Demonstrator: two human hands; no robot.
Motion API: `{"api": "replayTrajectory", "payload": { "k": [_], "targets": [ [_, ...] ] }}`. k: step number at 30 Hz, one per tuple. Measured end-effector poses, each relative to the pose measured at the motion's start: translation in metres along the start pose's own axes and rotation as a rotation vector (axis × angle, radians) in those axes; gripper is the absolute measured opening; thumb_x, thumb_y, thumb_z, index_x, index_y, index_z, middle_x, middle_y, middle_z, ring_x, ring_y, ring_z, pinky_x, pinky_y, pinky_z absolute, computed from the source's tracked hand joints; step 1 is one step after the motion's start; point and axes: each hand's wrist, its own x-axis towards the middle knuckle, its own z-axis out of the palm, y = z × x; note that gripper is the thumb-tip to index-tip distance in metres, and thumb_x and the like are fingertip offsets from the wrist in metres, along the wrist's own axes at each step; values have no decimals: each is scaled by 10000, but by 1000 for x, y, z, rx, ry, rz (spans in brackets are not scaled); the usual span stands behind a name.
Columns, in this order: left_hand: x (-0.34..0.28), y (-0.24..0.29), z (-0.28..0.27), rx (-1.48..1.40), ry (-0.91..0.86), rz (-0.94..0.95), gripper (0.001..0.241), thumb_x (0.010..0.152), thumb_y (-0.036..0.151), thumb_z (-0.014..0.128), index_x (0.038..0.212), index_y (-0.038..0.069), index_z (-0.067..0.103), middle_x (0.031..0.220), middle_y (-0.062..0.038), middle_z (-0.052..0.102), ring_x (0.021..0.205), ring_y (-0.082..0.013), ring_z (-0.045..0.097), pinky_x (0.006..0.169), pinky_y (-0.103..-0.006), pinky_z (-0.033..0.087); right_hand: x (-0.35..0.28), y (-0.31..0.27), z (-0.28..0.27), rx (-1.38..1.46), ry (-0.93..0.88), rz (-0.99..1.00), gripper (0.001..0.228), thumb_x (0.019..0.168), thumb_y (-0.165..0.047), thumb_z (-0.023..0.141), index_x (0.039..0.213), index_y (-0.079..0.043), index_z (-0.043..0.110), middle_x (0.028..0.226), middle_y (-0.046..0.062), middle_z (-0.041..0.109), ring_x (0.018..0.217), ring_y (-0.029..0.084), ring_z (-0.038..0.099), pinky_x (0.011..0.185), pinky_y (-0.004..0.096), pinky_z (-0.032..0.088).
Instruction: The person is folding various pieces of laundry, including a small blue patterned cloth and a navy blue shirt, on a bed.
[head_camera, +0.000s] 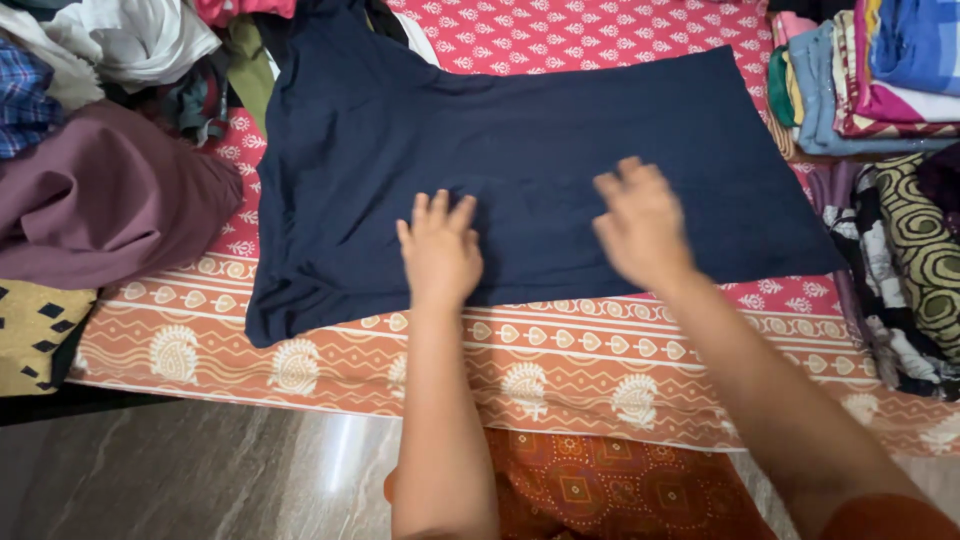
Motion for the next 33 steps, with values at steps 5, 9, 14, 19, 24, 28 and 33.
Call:
{"api": "replayTrajectory", "payload": {
  "k": [5,9,14,19,24,28,33],
  "targets": [
    [-3,2,9,181,-331,-63,655,934,537,507,1536,300,407,1655,-80,246,1541,-300,146,1202,-639,40,-15,4,51,74,-313,-28,707,1019,-533,478,1579,-110,395,1632,244,286,1490,428,255,1143,618,189],
    [-6,-16,-12,316,-330,-203,816,904,712,429,1596,306,277,1693,-99,136,1557,-275,73,1184,-648,-42,-23,51,23,-146,-429,313,798,977,-653,392,1615,-177,324,1676,185,232,1540,363,212,1208,568,176],
    [-23,-54,-45,379,-243,-344,873,875,769,417,1595,293,289,1690,-125,137,1554,-287,78,1169,-655,-56,-47,108,15,-115,-382,422,844,956,-704,392,1613,-178,325,1674,197,216,1538,347,193,1214,536,148],
    [-46,-127,-73,332,-61,-108,743,944,624,479,1565,222,419,1634,-173,315,1510,-353,254,1186,-646,36,-55,117,17,-49,-315,417,802,986,-658,416,1605,-152,359,1670,218,242,1543,349,208,1222,518,132],
    [-95,-146,-90,138,393,-91,458,1006,279,635,1421,91,590,1412,-204,542,1333,-389,489,1138,-539,332,-72,112,12,13,-247,355,725,1009,-566,467,1588,-133,419,1676,225,276,1555,368,218,1241,533,130],
    [-120,-160,-79,-46,654,-379,334,971,154,720,1243,-20,634,1155,-215,599,1069,-385,596,926,-497,482,-91,93,6,52,-196,338,684,1019,-510,511,1580,-125,450,1672,236,300,1556,390,223,1242,554,117],
    [-109,-187,-76,-530,609,-411,266,929,64,707,1171,-7,624,1081,-168,587,863,-268,618,759,-385,518,-108,65,-20,198,-217,234,751,868,-477,667,1536,-178,500,1665,201,332,1562,364,242,1253,538,109]
  ]
}}
